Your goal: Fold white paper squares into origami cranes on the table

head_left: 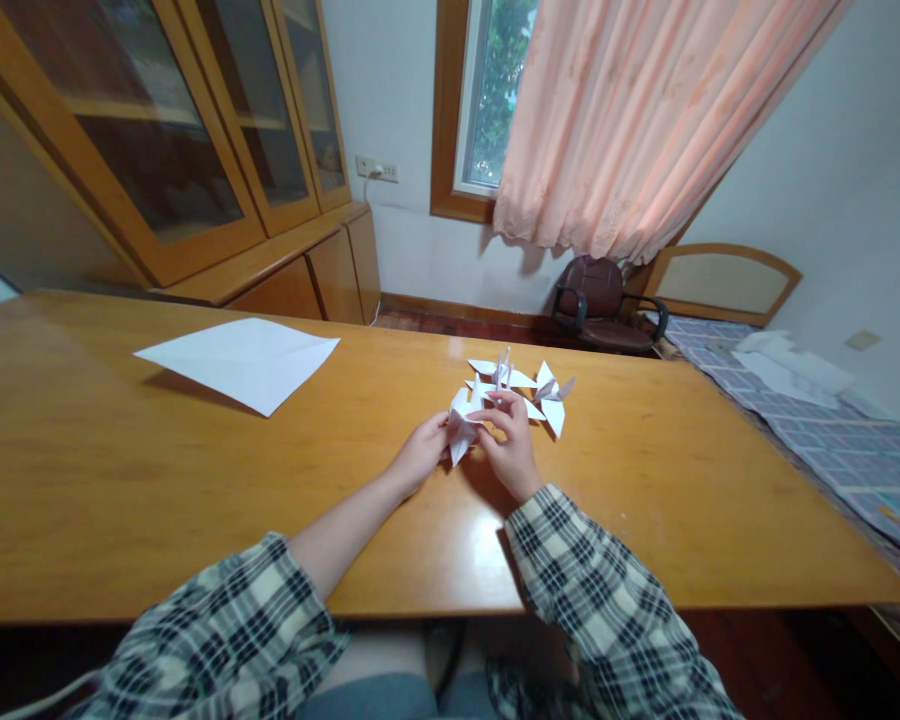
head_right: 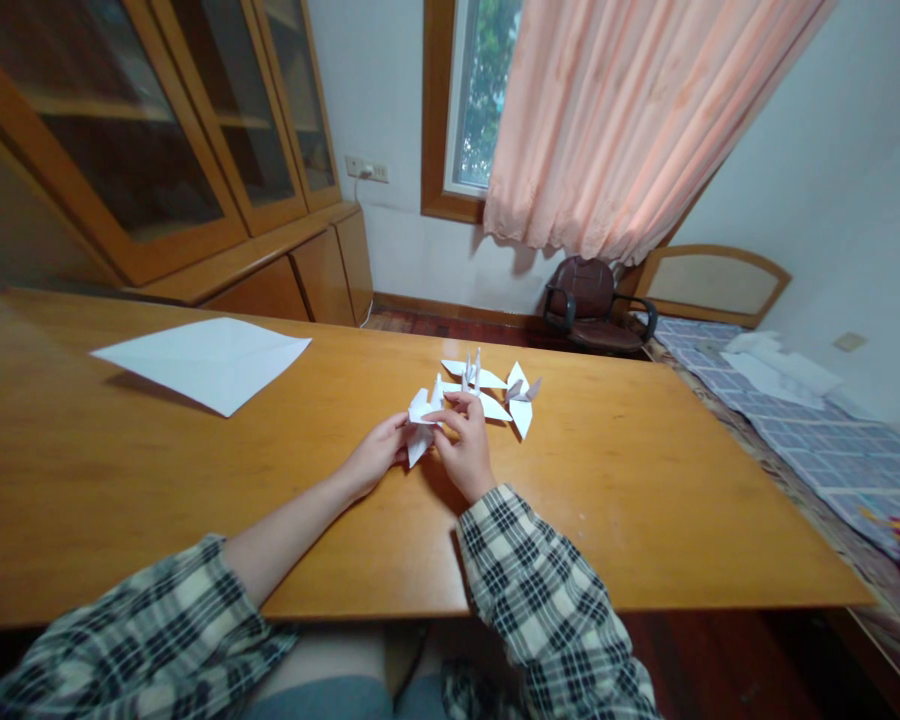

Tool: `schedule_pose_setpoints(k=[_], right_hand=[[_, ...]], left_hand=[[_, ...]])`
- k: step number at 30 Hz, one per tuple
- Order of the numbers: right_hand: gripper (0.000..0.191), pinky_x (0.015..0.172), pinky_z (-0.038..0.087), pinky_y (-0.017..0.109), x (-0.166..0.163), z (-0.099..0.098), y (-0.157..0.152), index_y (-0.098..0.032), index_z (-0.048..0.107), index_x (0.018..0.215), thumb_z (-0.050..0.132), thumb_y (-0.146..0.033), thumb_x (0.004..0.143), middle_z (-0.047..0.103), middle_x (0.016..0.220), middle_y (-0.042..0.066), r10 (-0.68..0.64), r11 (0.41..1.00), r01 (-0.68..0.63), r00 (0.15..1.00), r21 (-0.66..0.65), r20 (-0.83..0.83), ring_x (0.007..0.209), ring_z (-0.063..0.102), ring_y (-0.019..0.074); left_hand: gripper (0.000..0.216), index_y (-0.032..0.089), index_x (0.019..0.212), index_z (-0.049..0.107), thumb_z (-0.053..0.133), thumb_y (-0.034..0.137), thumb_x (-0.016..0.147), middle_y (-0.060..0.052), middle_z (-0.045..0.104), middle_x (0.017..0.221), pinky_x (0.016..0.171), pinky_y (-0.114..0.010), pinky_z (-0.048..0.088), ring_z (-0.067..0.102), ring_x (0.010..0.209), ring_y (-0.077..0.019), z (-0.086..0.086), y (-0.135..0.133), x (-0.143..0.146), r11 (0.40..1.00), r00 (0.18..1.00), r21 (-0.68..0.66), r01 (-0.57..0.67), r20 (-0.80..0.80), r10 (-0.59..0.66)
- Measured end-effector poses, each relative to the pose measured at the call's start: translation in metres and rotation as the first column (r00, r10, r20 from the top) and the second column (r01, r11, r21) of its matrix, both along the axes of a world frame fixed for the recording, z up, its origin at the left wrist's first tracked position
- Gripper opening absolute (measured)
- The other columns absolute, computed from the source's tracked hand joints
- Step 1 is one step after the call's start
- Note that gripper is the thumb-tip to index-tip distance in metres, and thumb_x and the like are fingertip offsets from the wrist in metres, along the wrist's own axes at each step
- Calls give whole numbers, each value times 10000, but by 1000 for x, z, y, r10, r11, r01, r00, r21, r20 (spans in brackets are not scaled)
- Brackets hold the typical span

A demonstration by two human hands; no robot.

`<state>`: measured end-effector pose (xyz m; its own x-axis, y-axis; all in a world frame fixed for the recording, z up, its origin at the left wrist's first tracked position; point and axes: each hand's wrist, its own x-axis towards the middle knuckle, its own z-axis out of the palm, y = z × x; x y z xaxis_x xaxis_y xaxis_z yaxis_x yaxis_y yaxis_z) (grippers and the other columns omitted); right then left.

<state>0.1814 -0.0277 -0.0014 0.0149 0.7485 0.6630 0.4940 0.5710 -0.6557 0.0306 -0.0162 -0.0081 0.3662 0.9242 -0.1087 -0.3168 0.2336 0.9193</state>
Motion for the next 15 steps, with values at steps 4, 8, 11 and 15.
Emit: schedule_pose_setpoints(k=[4, 8, 11, 15], right_hand=[[201, 903, 468, 403, 1, -2, 0, -252, 730, 876, 614, -109, 796, 503, 1135, 68, 3, 1000, -4, 999, 11, 53, 997, 522, 206], [235, 879, 476, 410, 4, -3, 0, -252, 735, 881, 598, -82, 793, 504, 1152, 67, 38, 999, -41, 994, 20, 102, 919, 531, 188], [241, 884, 479, 420, 5, -1, -1, -255, 731, 928, 594, -102, 803, 508, 1175, 75, 72, 997, -72, 985, -5, 154, 961, 527, 203], [267, 904, 477, 441, 6, 2, -3, -260, 717, 984, 575, -117, 810, 502, 1207, 80, 98, 995, -93, 975, -36, 198, 992, 524, 216]], left_hand=[[468, 143, 970, 625, 729, 511, 699, -19, 671, 737, 550, -215, 441, 606, 595, -128, -2, 0, 1, 1000, 1000, -5, -28, 5, 28], [386, 143, 937, 622, 732, 425, 696, -38, 702, 809, 578, -224, 458, 641, 682, -155, -4, 0, 3, 997, 995, -34, -73, 59, 75], [340, 145, 914, 622, 735, 356, 672, -45, 713, 851, 628, -244, 488, 656, 752, -175, -4, 1, 4, 994, 989, -63, -95, 104, 101], [258, 141, 888, 632, 704, 292, 692, -59, 718, 860, 690, -267, 511, 665, 806, -190, 1, 2, 2, 990, 982, -97, -107, 146, 120]])
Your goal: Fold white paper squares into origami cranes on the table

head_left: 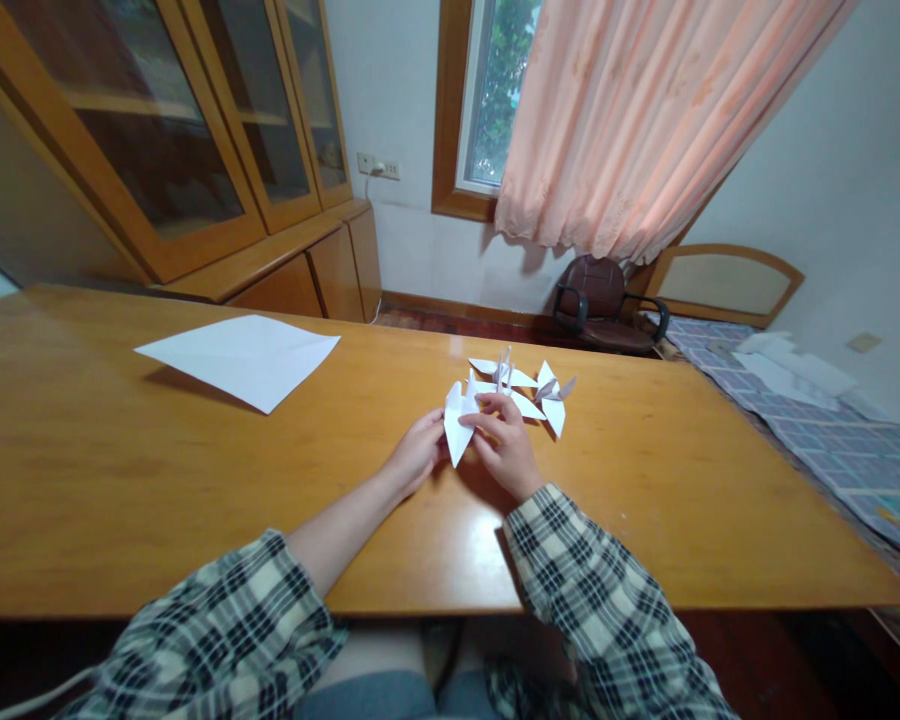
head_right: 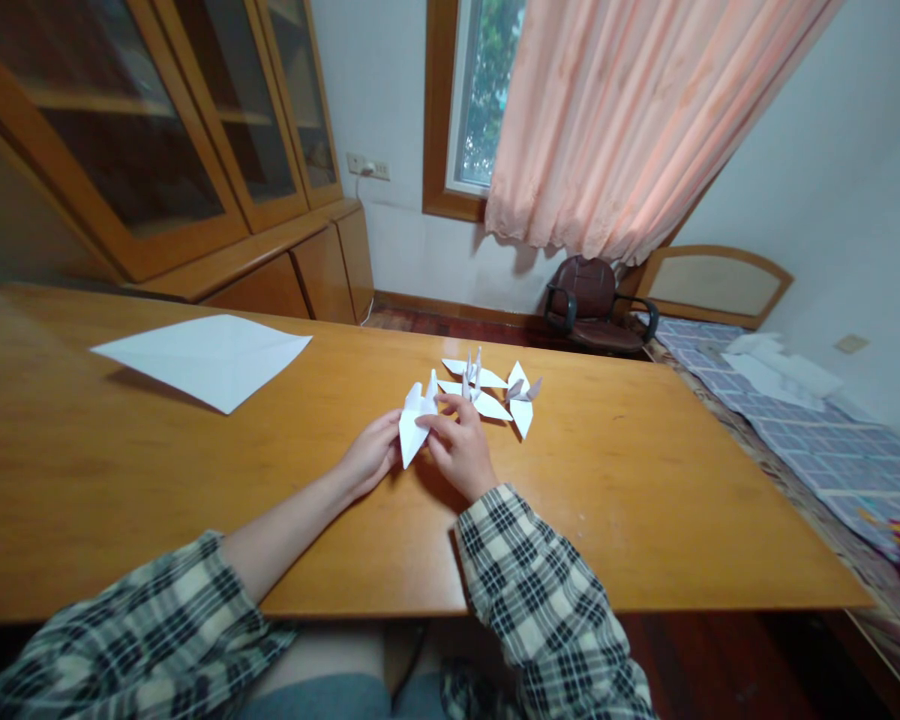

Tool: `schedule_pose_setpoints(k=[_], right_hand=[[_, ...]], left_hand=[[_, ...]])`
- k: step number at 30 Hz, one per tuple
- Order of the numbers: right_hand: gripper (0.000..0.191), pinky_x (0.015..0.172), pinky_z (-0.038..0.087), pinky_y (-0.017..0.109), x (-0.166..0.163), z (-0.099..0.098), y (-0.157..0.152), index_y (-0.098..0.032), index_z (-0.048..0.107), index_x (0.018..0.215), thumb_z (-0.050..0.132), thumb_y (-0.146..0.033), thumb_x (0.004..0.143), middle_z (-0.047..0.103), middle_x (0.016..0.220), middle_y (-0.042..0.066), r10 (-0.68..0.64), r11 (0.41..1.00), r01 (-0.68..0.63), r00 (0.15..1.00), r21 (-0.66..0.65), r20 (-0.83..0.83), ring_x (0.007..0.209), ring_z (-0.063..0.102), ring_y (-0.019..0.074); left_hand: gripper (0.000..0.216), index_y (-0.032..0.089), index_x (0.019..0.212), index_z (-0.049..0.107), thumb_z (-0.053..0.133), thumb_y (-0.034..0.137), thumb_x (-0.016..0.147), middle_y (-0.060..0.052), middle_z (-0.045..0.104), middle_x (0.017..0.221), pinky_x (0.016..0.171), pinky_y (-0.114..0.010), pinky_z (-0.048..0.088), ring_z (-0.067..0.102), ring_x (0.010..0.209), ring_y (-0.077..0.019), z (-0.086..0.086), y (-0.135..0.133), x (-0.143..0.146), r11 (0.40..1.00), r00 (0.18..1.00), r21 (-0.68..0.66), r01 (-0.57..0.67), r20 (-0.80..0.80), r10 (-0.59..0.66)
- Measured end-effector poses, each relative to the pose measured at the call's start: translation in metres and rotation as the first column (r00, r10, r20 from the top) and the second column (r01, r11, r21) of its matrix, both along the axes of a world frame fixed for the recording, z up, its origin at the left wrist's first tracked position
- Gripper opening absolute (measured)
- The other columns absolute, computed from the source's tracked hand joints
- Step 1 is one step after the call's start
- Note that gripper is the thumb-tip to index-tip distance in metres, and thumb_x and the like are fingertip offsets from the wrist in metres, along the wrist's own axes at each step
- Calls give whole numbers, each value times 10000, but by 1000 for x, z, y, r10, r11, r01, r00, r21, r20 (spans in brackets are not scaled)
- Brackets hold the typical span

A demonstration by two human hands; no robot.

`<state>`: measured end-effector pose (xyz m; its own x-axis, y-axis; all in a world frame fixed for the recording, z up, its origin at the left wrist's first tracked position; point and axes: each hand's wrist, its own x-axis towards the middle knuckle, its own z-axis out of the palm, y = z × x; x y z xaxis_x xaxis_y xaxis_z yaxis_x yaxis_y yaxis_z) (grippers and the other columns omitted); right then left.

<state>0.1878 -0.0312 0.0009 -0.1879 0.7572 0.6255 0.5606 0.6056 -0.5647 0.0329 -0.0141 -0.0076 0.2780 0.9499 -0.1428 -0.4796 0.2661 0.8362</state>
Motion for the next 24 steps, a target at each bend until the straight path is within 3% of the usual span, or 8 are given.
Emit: schedule_pose_setpoints(k=[4, 7, 11, 15, 18, 20, 24], right_hand=[[290, 930, 465, 457, 2, 1, 0, -264, 699, 1031, 560, -126, 817, 498, 1234, 82, -7, 1000, 6, 999, 9, 43, 1020, 516, 223], [301, 935, 456, 456, 3, 1, 0, -247, 690, 1059, 557, -126, 817, 493, 1259, 95, -6, 999, 2, 994, 38, 105, 1045, 504, 232], [306, 954, 438, 471, 2, 2, -2, -248, 678, 1078, 545, -141, 824, 482, 1278, 96, 10, 998, -19, 988, 55, 157, 1087, 487, 244], [314, 948, 439, 442, -3, 4, -5, -249, 645, 1104, 514, -158, 833, 488, 1248, 88, 16, 999, -17, 1000, 27, 22, 1084, 500, 230], [278, 823, 481, 372, -8, 4, -5, -223, 561, 1132, 527, -248, 856, 528, 1116, 82, -88, 995, 77, 978, -66, -191, 967, 539, 201], [224, 692, 473, 313, -11, 2, -3, -207, 529, 1042, 550, -339, 862, 545, 922, 37, -169, 976, 119, 941, -181, -295, 791, 536, 169], [308, 566, 409, 260, -12, -6, 1, -200, 503, 786, 501, -489, 891, 483, 656, -31, -113, 917, -36, 931, -396, -346, 589, 474, 132]], left_hand=[[173, 134, 882, 633, 595, 273, 786, -70, 714, 809, 694, -275, 531, 671, 765, -179, 5, 0, -4, 998, 998, -56, 3, 62, 1], [234, 128, 893, 633, 553, 341, 839, -75, 712, 794, 672, -272, 539, 669, 732, -171, 6, 1, -6, 996, 993, -72, 48, 108, -40], [322, 125, 912, 631, 699, 399, 758, -57, 715, 810, 685, -252, 528, 668, 767, -170, 0, 2, -4, 1000, 999, 0, 0, 38, 0], [454, 125, 922, 623, 730, 508, 703, -58, 712, 812, 699, -292, 529, 668, 773, -197, -8, 5, -2, 998, 999, 67, -12, -47, 15], [509, 138, 955, 604, 662, 592, 734, -59, 702, 811, 656, -301, 522, 660, 723, -197, -9, 4, -3, 990, 990, 141, 1, -140, 19], [498, 154, 959, 588, 593, 619, 781, -46, 688, 796, 624, -292, 510, 641, 668, -181, -7, 1, -4, 976, 972, 215, 21, -235, 31], [388, 185, 843, 575, 499, 565, 869, -6, 630, 738, 629, -260, 465, 577, 652, -153, -1, -5, -8, 901, 870, 433, 30, -456, 190]])
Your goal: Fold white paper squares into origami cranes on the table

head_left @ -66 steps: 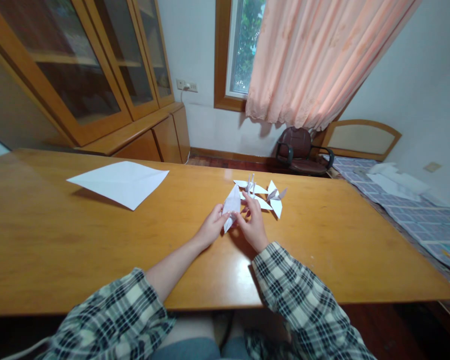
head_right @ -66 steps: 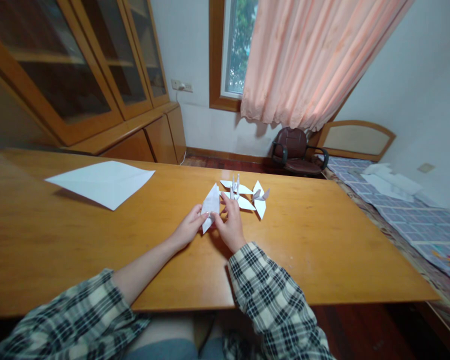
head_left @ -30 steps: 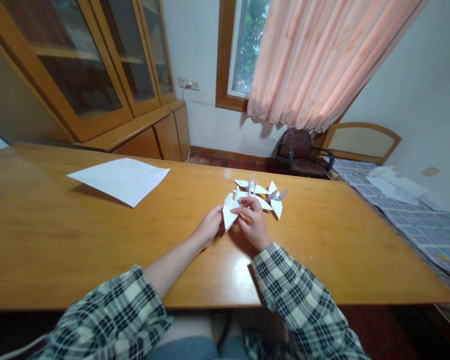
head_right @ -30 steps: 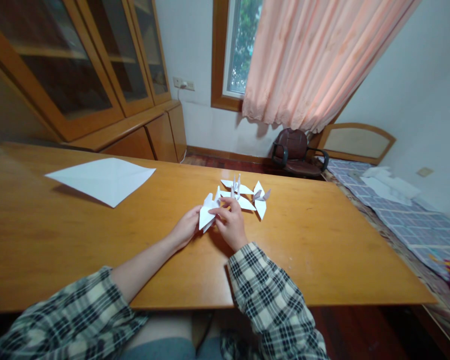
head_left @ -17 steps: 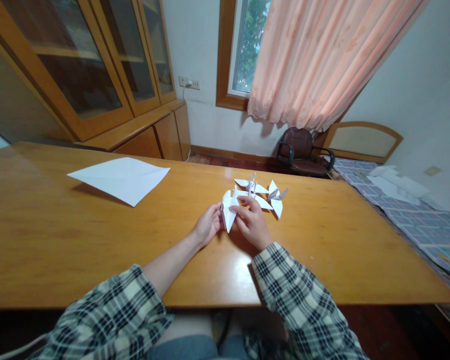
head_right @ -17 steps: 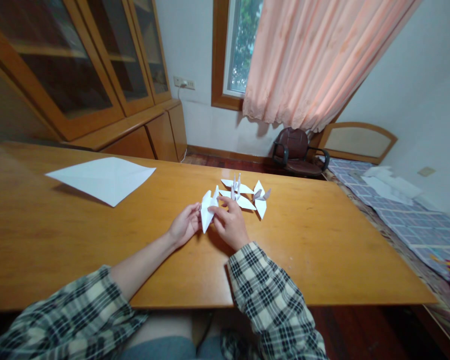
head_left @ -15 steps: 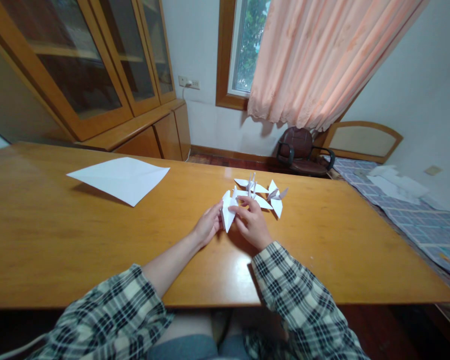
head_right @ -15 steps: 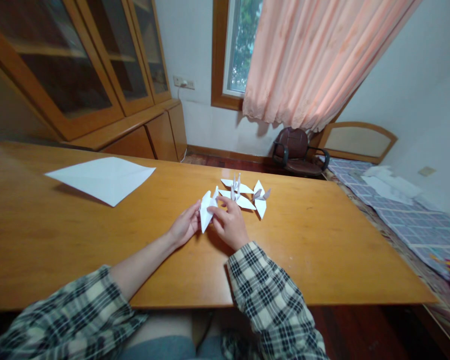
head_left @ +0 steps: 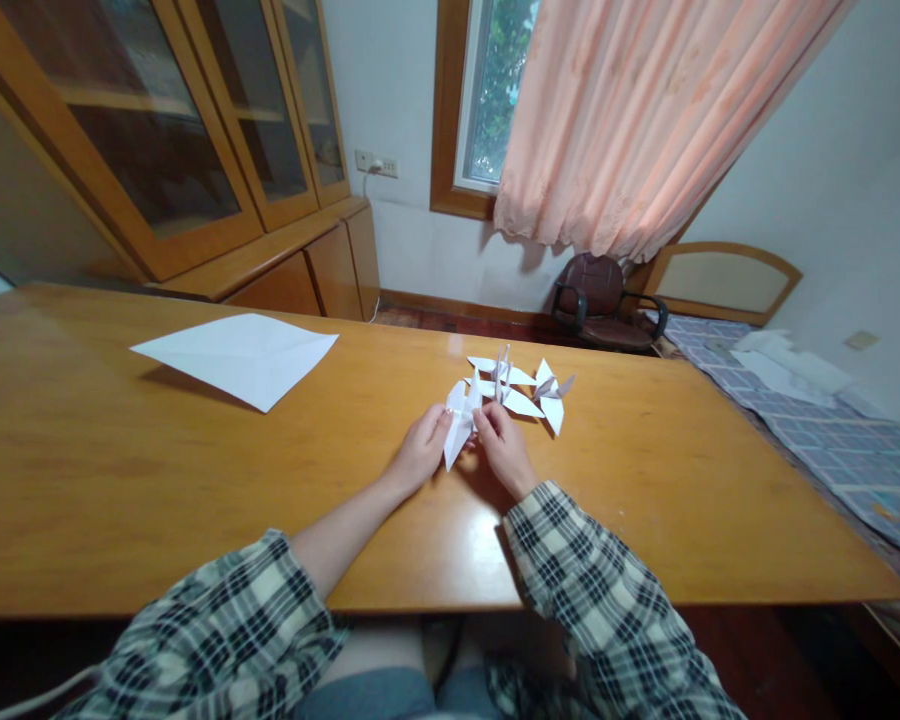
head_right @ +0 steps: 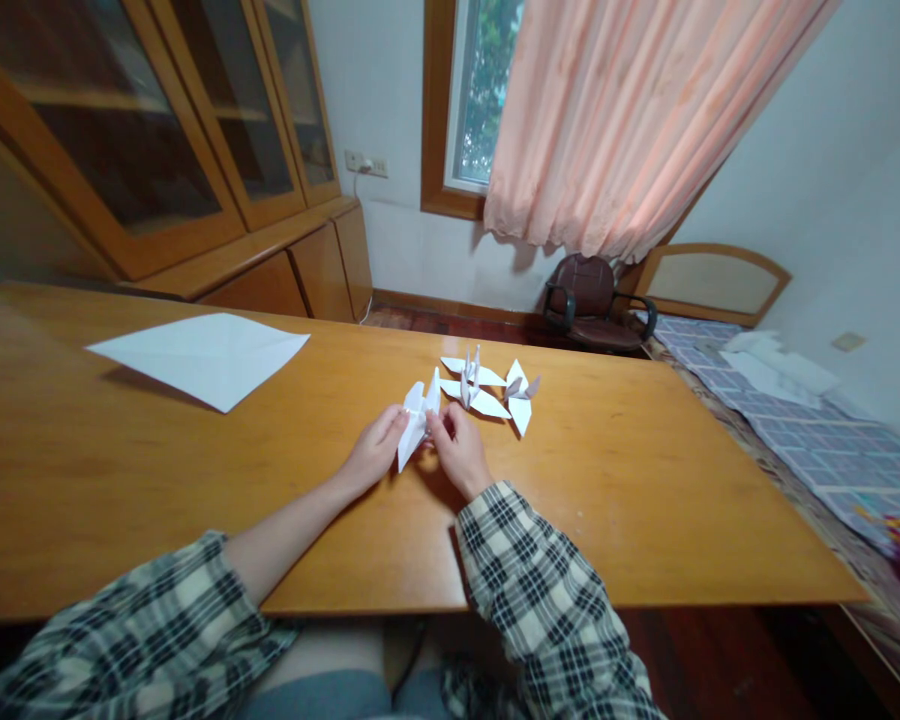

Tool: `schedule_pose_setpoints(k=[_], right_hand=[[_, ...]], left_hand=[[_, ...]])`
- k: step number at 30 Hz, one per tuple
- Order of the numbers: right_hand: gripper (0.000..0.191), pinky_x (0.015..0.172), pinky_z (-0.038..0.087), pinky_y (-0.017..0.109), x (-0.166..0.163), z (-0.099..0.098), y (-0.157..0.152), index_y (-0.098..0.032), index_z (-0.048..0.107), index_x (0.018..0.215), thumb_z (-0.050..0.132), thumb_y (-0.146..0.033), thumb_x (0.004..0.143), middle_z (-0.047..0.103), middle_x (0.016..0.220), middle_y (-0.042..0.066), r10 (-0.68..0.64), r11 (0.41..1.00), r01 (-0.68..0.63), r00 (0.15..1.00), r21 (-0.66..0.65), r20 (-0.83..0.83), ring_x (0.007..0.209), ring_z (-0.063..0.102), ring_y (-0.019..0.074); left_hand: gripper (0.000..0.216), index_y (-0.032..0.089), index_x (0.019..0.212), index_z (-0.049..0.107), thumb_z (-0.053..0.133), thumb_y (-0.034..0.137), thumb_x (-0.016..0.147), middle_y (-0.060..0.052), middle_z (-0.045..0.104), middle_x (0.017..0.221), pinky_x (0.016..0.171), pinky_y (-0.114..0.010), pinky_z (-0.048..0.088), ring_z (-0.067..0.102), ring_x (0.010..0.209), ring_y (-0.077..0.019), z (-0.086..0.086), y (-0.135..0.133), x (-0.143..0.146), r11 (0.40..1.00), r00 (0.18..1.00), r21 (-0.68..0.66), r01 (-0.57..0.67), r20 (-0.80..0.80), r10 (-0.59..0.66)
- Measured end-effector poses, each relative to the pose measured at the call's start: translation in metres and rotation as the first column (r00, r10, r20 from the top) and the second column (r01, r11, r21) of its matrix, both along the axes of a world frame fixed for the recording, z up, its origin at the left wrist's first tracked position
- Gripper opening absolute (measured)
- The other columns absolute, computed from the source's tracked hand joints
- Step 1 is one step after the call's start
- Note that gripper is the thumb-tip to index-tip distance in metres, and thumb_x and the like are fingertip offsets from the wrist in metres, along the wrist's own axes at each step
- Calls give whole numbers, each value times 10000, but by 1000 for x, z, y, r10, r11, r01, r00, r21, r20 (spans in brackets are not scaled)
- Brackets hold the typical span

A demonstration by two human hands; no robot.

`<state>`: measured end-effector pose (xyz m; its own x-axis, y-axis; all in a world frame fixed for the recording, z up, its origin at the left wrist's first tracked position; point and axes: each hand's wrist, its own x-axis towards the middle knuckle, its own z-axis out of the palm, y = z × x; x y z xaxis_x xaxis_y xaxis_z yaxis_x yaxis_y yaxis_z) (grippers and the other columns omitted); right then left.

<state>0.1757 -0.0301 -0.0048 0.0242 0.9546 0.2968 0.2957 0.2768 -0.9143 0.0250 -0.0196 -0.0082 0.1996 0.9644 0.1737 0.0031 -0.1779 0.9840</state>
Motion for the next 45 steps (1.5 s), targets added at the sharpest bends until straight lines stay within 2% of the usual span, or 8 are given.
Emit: schedule_pose_setpoints(k=[2, 4, 9, 14, 20, 28, 38, 45], right_hand=[[367, 549, 399, 255, -1, -3, 1, -194, 521, 750, 472, -526, 898, 500, 637, -24, 80, 996, -81, 996, -45, -32, 580, 483, 133], [392, 544, 389, 254, -1, -3, 1, -190, 535, 731, 466, -537, 898, 508, 626, -19, 105, 993, -107, 993, -45, -51, 579, 481, 134], [391, 548, 367, 253, -4, 0, 0, -188, 539, 700, 474, -519, 899, 493, 618, -18, 107, 994, -107, 993, 3, -43, 587, 457, 133], [382, 565, 377, 260, -5, -6, 2, -188, 547, 702, 467, -501, 905, 510, 627, -12, 100, 994, -98, 995, 51, -29, 597, 461, 138], [388, 551, 374, 257, -6, -7, 2, -178, 565, 680, 492, -497, 889, 519, 620, -9, 54, 996, -50, 997, 74, -54, 589, 450, 133], [339, 595, 440, 270, -8, -4, 3, -169, 631, 799, 637, -508, 775, 617, 729, 22, 56, 995, -73, 969, -62, -242, 651, 531, 154], [318, 594, 410, 263, -5, -5, 2, -177, 574, 756, 575, -485, 836, 547, 692, 0, 59, 998, -55, 991, 36, -120, 630, 483, 137], [259, 656, 429, 272, -3, -1, 4, -185, 593, 830, 611, -444, 829, 579, 764, 3, 96, 995, -86, 964, 51, -249, 711, 520, 150]], left_hand=[[349, 195, 794, 565, 483, 520, 891, 10, 595, 708, 633, -248, 434, 548, 663, -150, 2, -2, -1, 996, 996, 81, -32, -84, 39], [331, 199, 766, 552, 470, 490, 903, 20, 564, 681, 619, -243, 405, 524, 648, -147, 4, -3, -2, 995, 992, 97, -37, -117, 48], [298, 191, 746, 564, 499, 444, 890, 16, 557, 673, 609, -245, 381, 502, 640, -148, 1, 0, -1, 998, 996, 34, -56, -73, 58], [295, 176, 759, 580, 534, 450, 860, 0, 579, 689, 611, -247, 396, 520, 655, -156, -6, 1, 4, 998, 998, -47, -45, 31, 46], [309, 164, 762, 605, 578, 467, 817, -1, 584, 669, 580, -236, 387, 519, 634, -152, -5, 3, 6, 998, 997, -54, -28, 74, 32], [285, 164, 744, 621, 550, 419, 850, 7, 563, 646, 567, -228, 360, 496, 615, -143, 0, -3, 3, 997, 998, 64, -37, -55, 41], [335, 168, 736, 585, 483, 446, 891, 9, 529, 640, 569, -233, 353, 485, 612, -143, 1, -3, 3, 993, 989, 114, 28, -147, -10], [336, 166, 797, 571, 464, 468, 897, 8, 546, 689, 591, -234, 375, 496, 645, -142, -3, 1, 3, 996, 994, 85, 31, -104, -22]])
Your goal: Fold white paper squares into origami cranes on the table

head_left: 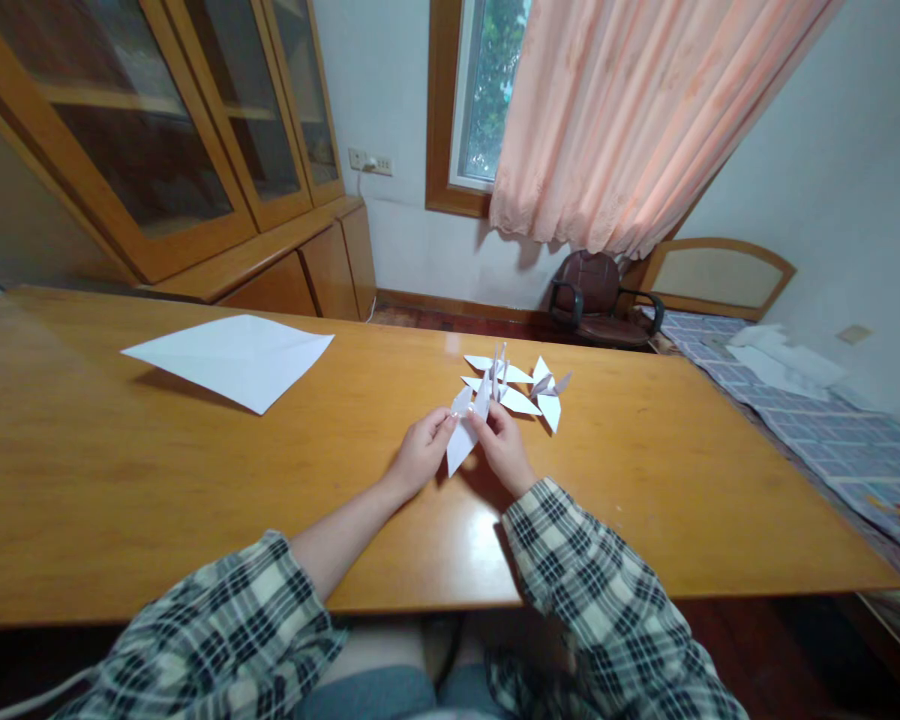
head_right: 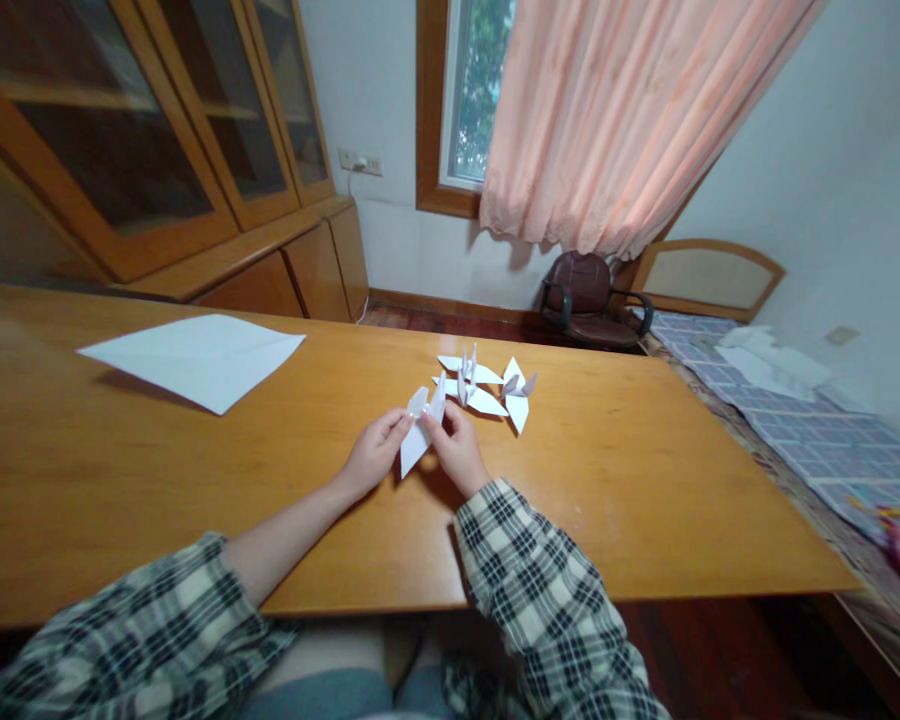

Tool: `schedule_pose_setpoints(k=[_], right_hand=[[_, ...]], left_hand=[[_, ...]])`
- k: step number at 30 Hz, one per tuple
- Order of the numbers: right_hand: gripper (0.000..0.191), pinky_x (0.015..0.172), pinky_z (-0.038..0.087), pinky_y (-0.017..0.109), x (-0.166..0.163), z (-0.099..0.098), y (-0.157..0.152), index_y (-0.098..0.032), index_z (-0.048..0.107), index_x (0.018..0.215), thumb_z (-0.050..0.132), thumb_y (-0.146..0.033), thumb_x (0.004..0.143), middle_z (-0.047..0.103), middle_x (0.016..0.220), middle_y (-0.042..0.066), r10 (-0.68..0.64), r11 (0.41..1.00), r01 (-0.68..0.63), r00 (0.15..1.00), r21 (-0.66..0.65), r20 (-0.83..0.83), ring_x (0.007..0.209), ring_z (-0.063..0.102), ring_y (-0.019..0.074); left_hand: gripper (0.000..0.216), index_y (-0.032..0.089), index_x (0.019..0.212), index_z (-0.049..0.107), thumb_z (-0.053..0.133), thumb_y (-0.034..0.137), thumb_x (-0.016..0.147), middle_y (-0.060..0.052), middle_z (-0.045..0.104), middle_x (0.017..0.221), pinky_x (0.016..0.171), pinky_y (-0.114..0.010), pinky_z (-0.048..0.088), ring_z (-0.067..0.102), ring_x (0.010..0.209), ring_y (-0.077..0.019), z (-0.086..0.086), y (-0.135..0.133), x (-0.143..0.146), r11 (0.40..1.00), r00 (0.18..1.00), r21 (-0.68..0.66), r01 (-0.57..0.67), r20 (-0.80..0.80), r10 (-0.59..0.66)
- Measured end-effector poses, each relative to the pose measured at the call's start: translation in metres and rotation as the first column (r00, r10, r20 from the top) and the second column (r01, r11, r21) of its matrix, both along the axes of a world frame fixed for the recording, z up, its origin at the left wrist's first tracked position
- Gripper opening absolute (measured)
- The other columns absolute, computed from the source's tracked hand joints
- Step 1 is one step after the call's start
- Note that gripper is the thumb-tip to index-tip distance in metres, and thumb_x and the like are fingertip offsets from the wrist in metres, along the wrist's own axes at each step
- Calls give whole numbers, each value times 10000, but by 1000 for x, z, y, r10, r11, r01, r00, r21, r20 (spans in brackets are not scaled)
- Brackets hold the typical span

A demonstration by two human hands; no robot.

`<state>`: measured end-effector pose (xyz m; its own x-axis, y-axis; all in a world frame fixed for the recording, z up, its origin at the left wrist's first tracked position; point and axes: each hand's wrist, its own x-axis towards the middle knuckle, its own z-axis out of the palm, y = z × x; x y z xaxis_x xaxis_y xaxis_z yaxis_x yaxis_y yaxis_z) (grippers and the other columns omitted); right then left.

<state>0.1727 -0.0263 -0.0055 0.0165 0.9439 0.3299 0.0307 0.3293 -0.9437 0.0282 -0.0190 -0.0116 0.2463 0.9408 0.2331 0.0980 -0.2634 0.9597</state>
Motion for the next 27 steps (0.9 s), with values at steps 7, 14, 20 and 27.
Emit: schedule_pose_setpoints(k=[7, 14, 20, 27], right_hand=[[295, 616, 359, 268, 4, 1, 0, -196, 496, 668, 624, -406, 833, 469, 659, -28, -97, 994, 94, 994, 63, 59, 632, 424, 130], [310, 618, 346, 261, 6, -2, 1, -198, 481, 652, 616, -404, 841, 441, 660, -30, -100, 993, 95, 993, 77, 67, 646, 413, 131], [344, 578, 341, 254, 3, -1, 0, -193, 497, 649, 637, -460, 815, 452, 631, -31, -3, 1000, 4, 999, -16, 41, 602, 413, 122], [362, 541, 346, 247, 1, -1, 0, -191, 519, 673, 649, -507, 792, 471, 624, -34, 38, 996, -35, 999, -86, 33, 578, 426, 117]], left_hand=[[352, 170, 921, 546, 519, 515, 858, 8, 613, 739, 635, -237, 428, 575, 689, -150, 2, 3, -1, 995, 994, -88, 54, 100, -45], [377, 160, 896, 550, 571, 530, 827, -5, 634, 762, 615, -230, 428, 582, 676, -142, 2, 3, -1, 989, 991, -118, 84, 113, -70], [375, 164, 872, 566, 612, 527, 794, 13, 621, 708, 607, -225, 432, 585, 662, -142, 8, 3, -2, 993, 992, -109, 36, 120, -23], [390, 168, 788, 569, 642, 549, 748, 11, 625, 638, 589, -236, 443, 595, 629, -156, 14, 2, -4, 991, 995, -118, -59, 71, 68]])
